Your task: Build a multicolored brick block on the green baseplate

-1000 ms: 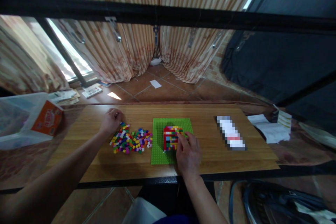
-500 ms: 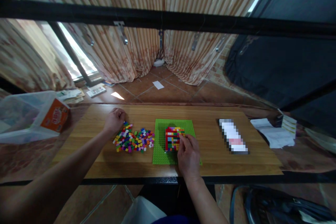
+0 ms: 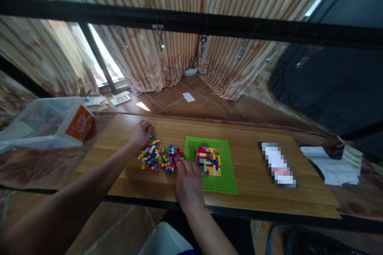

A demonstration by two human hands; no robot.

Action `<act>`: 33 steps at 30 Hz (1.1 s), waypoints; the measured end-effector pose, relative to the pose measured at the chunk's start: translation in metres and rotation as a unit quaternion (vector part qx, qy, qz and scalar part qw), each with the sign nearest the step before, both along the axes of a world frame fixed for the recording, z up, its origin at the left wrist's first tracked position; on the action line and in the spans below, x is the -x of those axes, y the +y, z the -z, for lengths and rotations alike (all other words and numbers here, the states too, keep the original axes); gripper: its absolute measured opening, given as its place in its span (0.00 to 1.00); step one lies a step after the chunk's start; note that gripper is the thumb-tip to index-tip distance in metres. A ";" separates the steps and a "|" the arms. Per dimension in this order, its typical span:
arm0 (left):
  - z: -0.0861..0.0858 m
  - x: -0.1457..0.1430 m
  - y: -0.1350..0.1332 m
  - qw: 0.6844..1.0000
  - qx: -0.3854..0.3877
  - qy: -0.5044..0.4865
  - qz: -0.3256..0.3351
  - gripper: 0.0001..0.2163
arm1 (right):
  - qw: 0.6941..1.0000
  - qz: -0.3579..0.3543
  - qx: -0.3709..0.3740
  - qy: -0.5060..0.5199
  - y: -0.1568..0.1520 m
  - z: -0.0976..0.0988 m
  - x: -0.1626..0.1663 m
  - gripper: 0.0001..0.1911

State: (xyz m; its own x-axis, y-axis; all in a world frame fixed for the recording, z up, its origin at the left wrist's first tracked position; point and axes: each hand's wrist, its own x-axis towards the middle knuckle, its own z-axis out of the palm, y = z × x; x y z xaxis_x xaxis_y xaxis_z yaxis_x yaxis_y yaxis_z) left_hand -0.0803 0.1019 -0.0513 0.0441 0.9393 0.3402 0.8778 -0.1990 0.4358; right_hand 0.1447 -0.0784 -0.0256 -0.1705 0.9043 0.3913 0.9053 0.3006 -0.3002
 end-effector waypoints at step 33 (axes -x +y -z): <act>0.000 0.003 0.003 1.000 -0.018 0.004 0.008 0.09 | 0.947 0.121 -0.013 0.297 -0.026 -0.013 -0.063 0.10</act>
State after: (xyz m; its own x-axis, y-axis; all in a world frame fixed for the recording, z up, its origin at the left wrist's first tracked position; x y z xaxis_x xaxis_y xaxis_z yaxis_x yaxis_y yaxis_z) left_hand -0.0832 0.1048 -0.0514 0.0617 0.9259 0.3726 0.8779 -0.2279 0.4212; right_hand 0.2076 -0.1047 -0.0123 0.2985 0.8777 0.3748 0.6215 0.1192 -0.7743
